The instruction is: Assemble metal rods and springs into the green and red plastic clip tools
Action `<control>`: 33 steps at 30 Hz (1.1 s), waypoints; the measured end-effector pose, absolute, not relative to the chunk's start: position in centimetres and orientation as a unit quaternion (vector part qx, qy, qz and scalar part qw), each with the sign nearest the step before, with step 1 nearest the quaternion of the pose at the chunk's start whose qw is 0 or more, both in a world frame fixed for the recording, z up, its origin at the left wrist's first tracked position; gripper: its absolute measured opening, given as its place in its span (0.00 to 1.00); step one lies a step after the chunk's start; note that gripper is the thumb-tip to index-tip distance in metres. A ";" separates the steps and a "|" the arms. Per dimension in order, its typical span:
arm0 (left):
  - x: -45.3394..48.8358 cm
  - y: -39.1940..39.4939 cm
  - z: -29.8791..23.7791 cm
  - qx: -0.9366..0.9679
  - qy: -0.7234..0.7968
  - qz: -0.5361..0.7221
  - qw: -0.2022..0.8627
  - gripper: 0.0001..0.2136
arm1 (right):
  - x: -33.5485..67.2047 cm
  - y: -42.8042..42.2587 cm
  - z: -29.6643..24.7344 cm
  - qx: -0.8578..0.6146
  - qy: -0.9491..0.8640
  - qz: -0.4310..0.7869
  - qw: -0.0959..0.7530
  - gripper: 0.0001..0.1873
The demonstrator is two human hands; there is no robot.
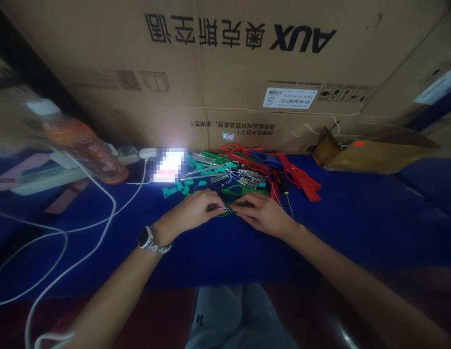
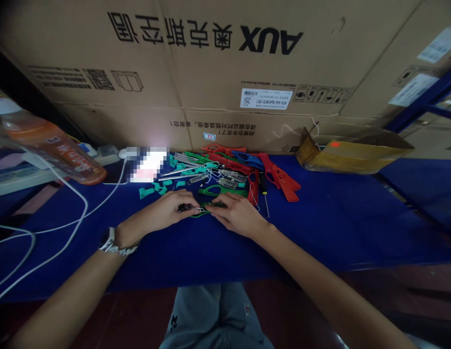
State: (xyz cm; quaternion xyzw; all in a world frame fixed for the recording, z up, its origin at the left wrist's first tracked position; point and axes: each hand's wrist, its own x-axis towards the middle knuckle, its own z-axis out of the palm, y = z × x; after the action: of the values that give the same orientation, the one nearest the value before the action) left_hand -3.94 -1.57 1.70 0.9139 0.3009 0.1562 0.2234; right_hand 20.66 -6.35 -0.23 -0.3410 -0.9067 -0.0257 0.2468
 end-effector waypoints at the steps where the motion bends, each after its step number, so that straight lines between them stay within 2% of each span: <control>1: -3.9 -1.6 1.7 0.915 0.301 0.157 0.218 0.05 | 20.6 -6.3 -0.3 -0.341 -0.906 -0.027 0.248 0.13; 6: -3.8 -2.2 2.2 0.923 0.301 0.172 0.170 0.04 | 20.5 -6.4 -0.3 -0.344 -0.905 -0.027 0.249 0.13; 19: -3.3 -2.3 2.7 0.936 0.288 0.138 0.151 0.07 | 20.5 -6.5 -0.2 -0.340 -0.912 -0.026 0.229 0.15; 25: -3.5 -2.2 2.4 0.925 0.293 0.167 0.177 0.04 | 20.4 -6.8 0.0 -0.347 -0.914 -0.059 0.202 0.15; 33: -3.3 -2.0 2.6 0.929 0.275 0.159 0.188 0.06 | 20.5 -7.2 -0.1 -0.352 -0.913 -0.041 0.203 0.19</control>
State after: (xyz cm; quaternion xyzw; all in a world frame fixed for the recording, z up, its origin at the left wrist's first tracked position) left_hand -3.33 -1.99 2.60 0.9294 0.2749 0.1589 0.1883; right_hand 20.46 -7.22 -0.13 -0.3524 -0.9126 -0.0409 0.2032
